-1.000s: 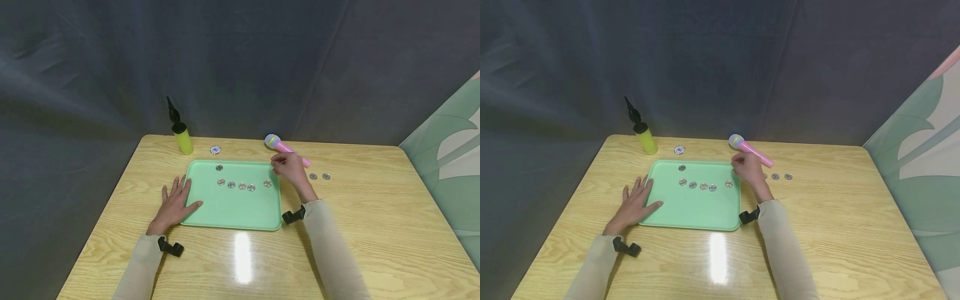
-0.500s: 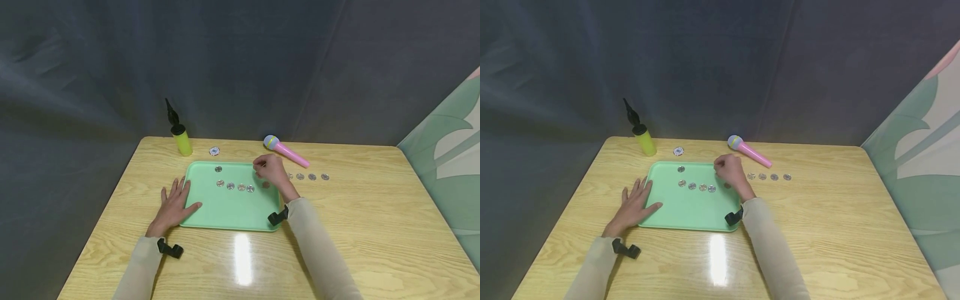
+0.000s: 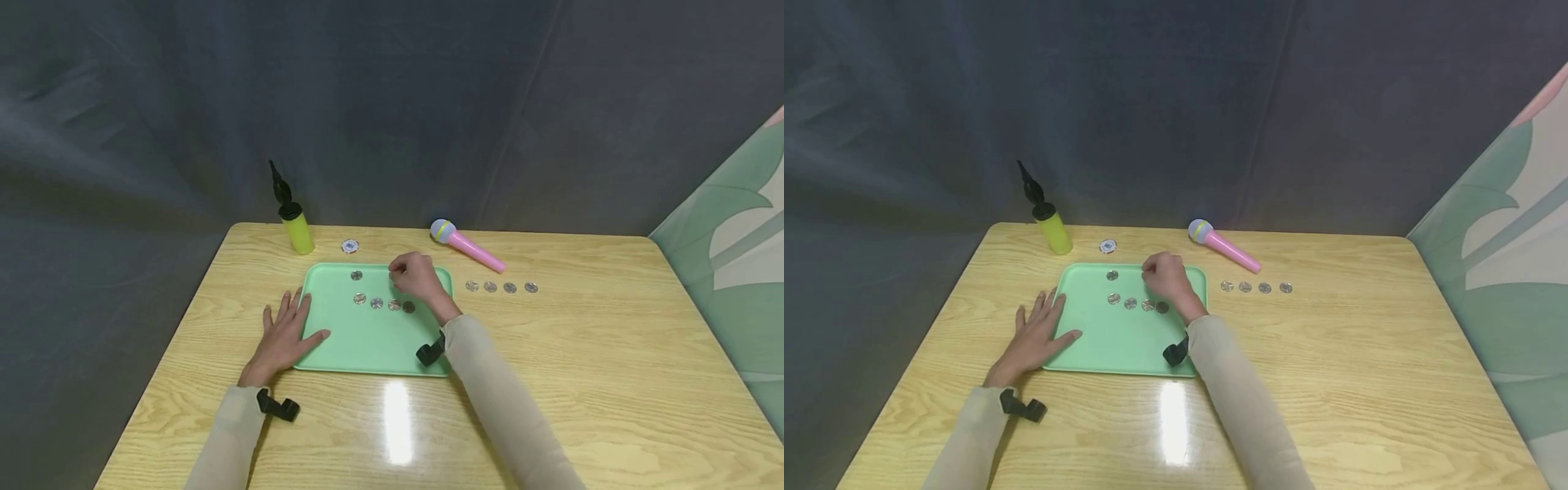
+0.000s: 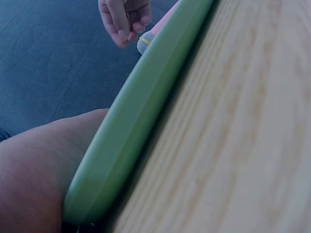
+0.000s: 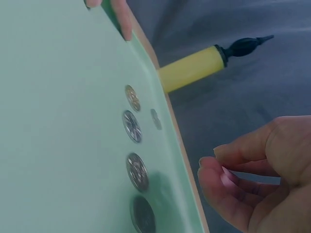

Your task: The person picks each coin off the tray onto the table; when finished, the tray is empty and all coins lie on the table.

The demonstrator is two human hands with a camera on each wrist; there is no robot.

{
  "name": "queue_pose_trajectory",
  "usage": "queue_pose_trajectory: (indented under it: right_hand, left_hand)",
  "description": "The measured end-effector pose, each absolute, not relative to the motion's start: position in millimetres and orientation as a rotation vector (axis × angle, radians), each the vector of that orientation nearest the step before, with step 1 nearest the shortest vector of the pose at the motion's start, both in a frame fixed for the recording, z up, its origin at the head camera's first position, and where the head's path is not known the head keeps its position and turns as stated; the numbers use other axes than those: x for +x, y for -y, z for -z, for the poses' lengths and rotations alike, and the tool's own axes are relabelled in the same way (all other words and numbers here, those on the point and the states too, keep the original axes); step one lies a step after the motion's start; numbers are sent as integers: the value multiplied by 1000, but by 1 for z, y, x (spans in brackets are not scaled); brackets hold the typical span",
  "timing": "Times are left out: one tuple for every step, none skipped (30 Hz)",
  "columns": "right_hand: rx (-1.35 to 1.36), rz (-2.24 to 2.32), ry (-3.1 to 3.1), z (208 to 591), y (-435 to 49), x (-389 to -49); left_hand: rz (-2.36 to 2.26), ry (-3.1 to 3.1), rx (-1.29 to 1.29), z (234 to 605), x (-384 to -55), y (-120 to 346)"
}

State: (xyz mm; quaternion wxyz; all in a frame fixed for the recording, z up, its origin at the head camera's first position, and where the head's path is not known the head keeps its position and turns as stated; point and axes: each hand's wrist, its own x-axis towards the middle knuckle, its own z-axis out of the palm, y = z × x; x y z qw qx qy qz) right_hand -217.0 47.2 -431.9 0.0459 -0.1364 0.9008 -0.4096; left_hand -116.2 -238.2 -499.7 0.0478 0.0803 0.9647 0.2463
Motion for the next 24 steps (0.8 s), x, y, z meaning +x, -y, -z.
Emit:
queue_pose_trajectory:
  right_hand:
    - [-430,1233,-2762,433,-44,-218]
    - [-443,1223,-2768,433,-41,-219]
    - [-451,1214,-2772,434,-38,-219]
    - [-461,1201,-2780,435,-36,-220]
    - [-470,1193,-2784,437,-33,-221]
    - [-468,1196,-2777,438,-30,-222]
    - [-467,1199,-2770,439,-28,-222]
    - [-459,1204,-2759,441,-26,-223]
    - [-452,1205,-2752,442,-24,-223]
    - [-442,1211,-2742,443,-22,-223]
    - [-430,1215,-2732,445,-20,-223]
    - [-419,1219,-2722,446,-18,-223]
    - [-408,1222,-2715,446,-17,-223]
    - [-397,1226,-2709,447,-15,-224]
    - [-389,1226,-2707,448,-14,-224]
    - [-382,1228,-2705,449,-13,-224]
    - [-376,1232,-2703,450,-11,-224]
    - [-373,1237,-2703,451,-10,-225]
    - [-372,1240,-2705,452,-10,-226]
    - [-368,1240,-2706,454,-9,-226]
    - [-363,1243,-2706,455,-8,-227]
    - [-357,1247,-2706,457,-7,-228]
    - [-356,1241,-2714,459,-6,-229]
    - [-352,1238,-2718,461,-5,-229]
  left_hand:
    - [-748,-2943,244,499,-116,238]
    - [-742,-2943,244,499,-116,238]
    - [-739,-2945,246,499,-117,238]
    - [-738,-2947,247,499,-116,238]
    - [-735,-2947,246,499,-117,238]
    - [-733,-2945,242,499,-116,238]
    - [-735,-2944,243,499,-116,238]
    - [-736,-2943,244,499,-116,238]
    - [-736,-2942,244,499,-116,238]
    - [-736,-2941,240,500,-116,238]
    - [-729,-2940,238,500,-116,238]
    - [-724,-2941,237,500,-116,238]
    - [-724,-2942,236,500,-116,238]
    - [-723,-2942,235,500,-116,238]
    - [-721,-2943,235,500,-117,238]
    - [-720,-2943,234,500,-116,238]
    - [-717,-2943,233,500,-117,238]
    - [-716,-2944,232,500,-117,238]
    - [-718,-2943,231,500,-117,238]
    - [-718,-2943,233,500,-117,238]
    - [-719,-2943,236,500,-117,238]
    - [-720,-2944,239,500,-117,238]
    - [-721,-2945,242,500,-117,238]
    - [-723,-2945,243,500,-117,238]
